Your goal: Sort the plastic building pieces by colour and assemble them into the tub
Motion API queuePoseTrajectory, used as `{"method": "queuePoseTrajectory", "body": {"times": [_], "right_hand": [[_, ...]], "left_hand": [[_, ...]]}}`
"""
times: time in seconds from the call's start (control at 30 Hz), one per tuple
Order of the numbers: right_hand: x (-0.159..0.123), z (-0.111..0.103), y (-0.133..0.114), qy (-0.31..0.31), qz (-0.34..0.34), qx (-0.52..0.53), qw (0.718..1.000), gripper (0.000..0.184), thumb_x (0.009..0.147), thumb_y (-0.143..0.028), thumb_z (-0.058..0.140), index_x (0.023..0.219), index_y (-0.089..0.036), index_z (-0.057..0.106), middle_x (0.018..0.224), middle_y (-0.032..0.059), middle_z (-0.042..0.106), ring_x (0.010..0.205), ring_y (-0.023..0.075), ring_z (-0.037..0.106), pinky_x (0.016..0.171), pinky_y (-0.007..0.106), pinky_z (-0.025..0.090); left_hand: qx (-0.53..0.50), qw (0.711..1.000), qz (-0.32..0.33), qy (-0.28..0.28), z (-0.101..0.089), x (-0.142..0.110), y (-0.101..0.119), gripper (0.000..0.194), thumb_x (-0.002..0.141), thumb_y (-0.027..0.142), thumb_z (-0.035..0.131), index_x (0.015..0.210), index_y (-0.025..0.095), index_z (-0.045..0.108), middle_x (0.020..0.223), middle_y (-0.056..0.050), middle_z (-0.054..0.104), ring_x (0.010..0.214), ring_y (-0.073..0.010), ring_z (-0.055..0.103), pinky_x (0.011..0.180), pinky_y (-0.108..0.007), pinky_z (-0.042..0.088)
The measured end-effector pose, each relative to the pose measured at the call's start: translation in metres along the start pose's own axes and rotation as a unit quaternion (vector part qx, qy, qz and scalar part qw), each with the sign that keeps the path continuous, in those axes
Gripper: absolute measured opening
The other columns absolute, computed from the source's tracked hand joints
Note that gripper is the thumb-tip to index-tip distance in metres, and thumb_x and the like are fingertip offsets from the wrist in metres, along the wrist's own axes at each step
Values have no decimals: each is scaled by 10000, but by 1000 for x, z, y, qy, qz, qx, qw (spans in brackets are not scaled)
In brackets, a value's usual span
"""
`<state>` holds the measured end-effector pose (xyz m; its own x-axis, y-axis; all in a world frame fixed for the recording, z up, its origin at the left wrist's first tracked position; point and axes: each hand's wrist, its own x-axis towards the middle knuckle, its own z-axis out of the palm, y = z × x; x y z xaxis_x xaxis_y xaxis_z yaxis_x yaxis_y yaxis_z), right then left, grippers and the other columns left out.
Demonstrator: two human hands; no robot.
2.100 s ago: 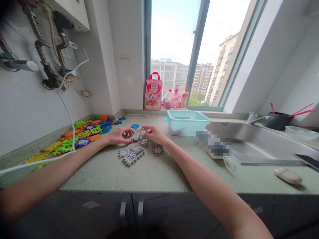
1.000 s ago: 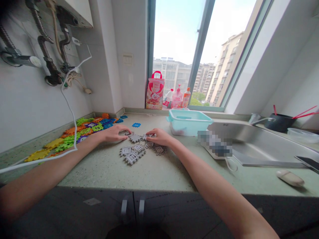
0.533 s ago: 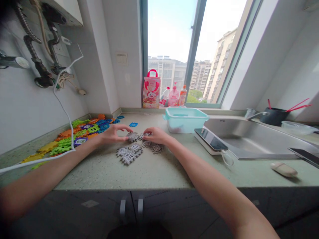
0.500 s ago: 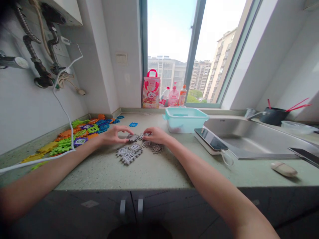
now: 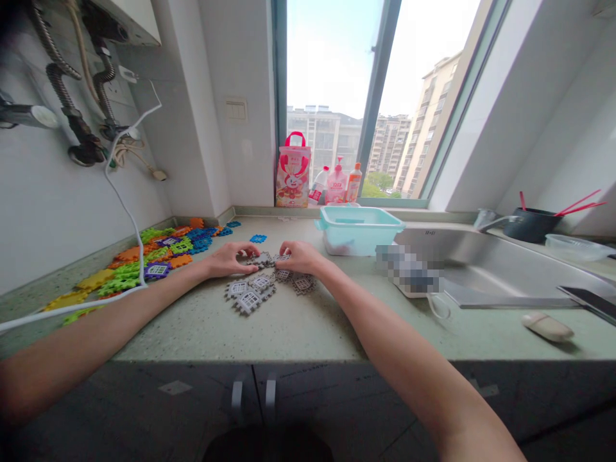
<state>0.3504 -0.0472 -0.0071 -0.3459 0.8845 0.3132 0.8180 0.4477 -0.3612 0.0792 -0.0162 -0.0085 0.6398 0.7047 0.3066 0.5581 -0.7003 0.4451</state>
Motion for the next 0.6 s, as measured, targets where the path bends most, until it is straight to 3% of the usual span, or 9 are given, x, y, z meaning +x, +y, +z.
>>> {"method": "queuePoseTrajectory", "body": {"times": [0.2,0.37,0.5,0.6], "right_hand": [[1,4,15,3,24,118,993,298,860,-412,783,1063,-194,764,902,34,780,773,173,688,691,262,473],[2,1,8,111,-12,98,989,221,879,-366,763,1043,-220,742,997,44,790,878,194,722,791,301,517],[4,-4,-2,191,-36,66,979,191,913,-410,732,988,-235,720,996,35,783,864,202,721,781,315,513],[5,1,-8,209,-55,100,971,250,960,-469,684,1048,-236,701,1054,41,775,904,198,722,793,310,517]], "left_hand": [[5,1000,-2,23,3,-1,-2,507,765,616,772,1088,225,756,979,-46,748,915,-233,671,816,-326,515],[-11,999,29,10,1,-1,-1,494,800,632,750,1092,234,758,1065,-45,761,956,-231,676,823,-318,511],[-4,999,38,4,1,0,-1,462,813,638,737,1053,243,753,1077,-42,763,975,-236,677,850,-324,509],[-12,1000,16,10,4,1,-2,515,781,646,768,1067,221,715,1083,-65,752,962,-241,682,854,-342,516]]}}
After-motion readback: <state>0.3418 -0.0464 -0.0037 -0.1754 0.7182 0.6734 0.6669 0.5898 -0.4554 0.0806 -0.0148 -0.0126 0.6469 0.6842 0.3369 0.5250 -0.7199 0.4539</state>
